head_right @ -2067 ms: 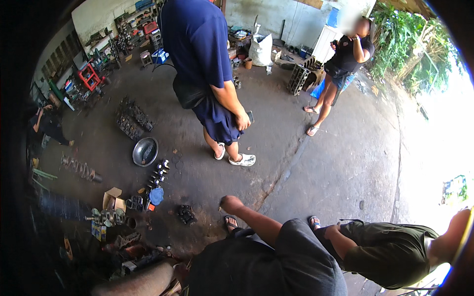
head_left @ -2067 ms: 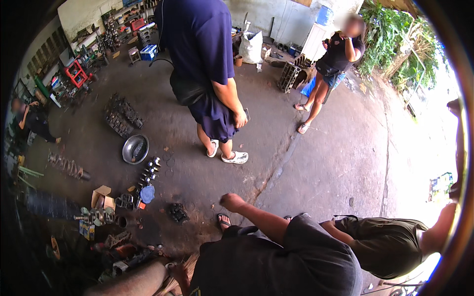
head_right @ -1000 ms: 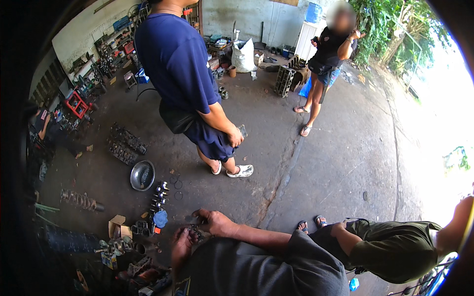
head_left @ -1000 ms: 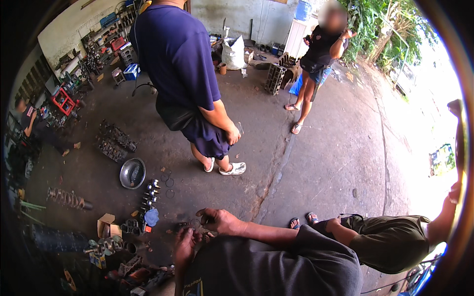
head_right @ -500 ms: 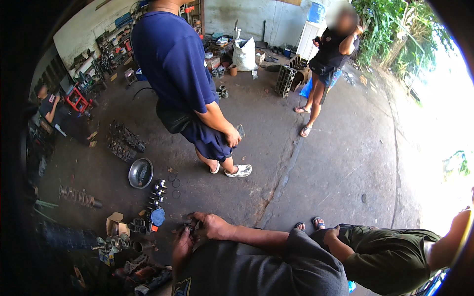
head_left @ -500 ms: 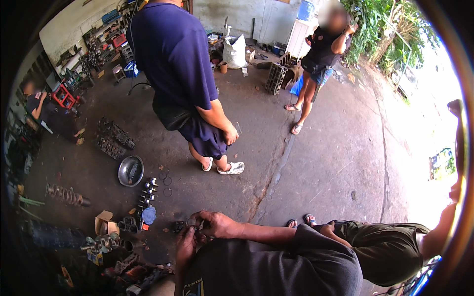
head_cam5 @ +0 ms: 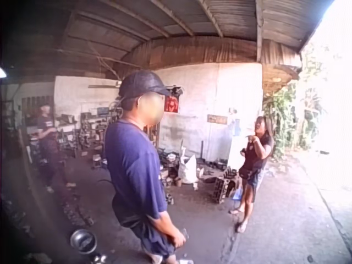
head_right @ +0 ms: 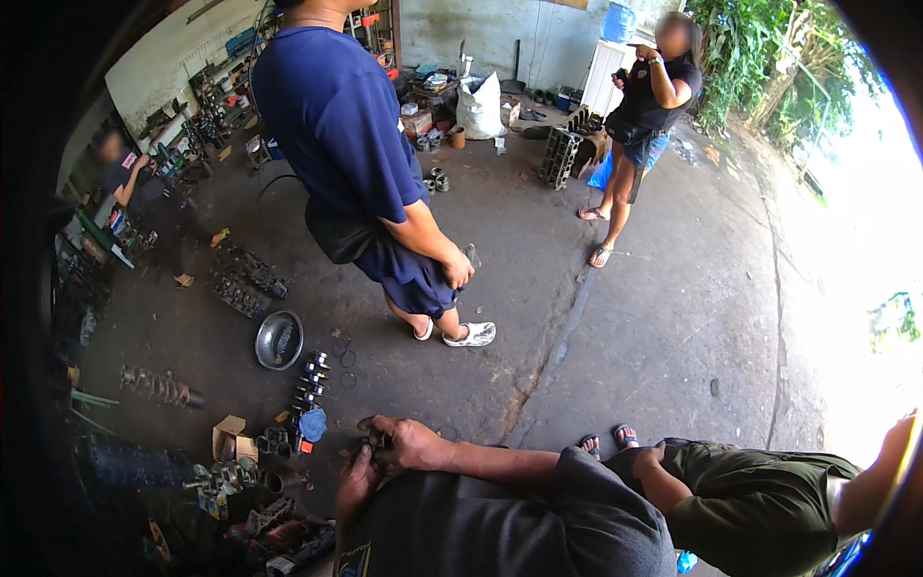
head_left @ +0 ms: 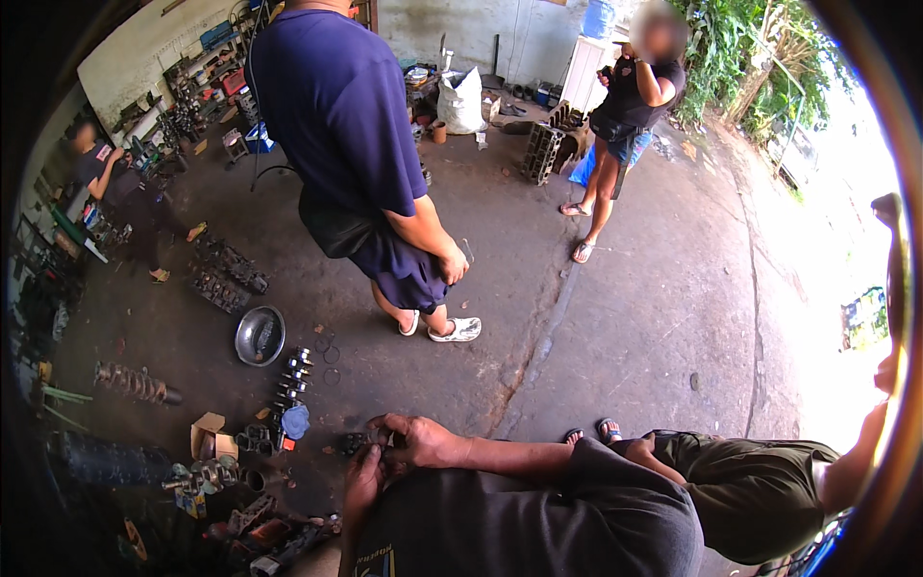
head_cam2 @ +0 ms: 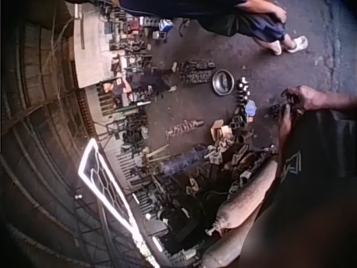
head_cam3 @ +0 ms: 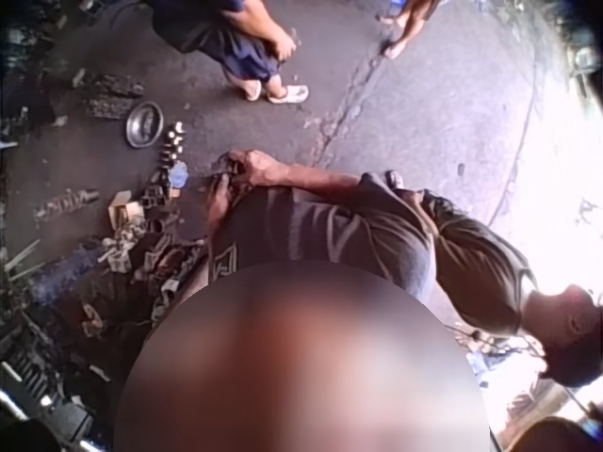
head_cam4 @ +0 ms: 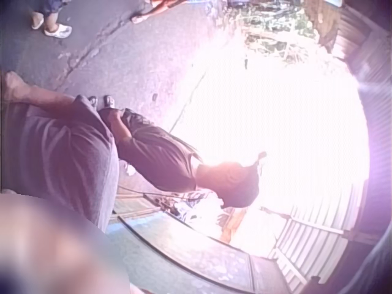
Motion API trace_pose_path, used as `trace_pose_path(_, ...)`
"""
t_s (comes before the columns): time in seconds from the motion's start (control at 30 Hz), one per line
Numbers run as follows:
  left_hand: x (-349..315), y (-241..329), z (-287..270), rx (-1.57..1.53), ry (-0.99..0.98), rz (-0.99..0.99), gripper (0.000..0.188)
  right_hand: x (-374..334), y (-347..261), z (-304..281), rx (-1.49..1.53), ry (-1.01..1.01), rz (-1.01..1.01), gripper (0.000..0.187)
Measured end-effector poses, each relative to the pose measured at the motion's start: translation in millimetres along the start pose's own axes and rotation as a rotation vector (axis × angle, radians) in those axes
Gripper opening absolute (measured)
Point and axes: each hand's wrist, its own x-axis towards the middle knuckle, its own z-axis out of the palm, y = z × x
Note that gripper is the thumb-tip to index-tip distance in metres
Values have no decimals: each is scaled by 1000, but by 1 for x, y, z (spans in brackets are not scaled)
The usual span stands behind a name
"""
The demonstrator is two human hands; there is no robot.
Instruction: The person sits on the floor and repeatedly picks small cylindrical engine parts from a nearby shelf, then places them into corresponding holes in a cylinder head resting on a stand. The person handles the parts one at a time, occasionally inspecting them before insertion.
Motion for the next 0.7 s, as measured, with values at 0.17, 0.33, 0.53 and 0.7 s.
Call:
trace_pose_path(0.17, 1, 1, -2, -14, -35, 5, 22, 2, 2, 3, -20, 10, -35, 61)
trace_pose_path(0.33, 2, 3, -7, -5, -44, 22, 23, 6, 7, 7, -35, 22, -59, 61)
trace_pose_path(0.53, 1, 6, -7, 28, -32, 26, 22, 5, 7, 8, -54, 33, -85, 58)
trace_pose_path(0.7, -2, 7, -6, 23, -17, -1, 22, 3, 1, 6, -28, 28, -72, 55)
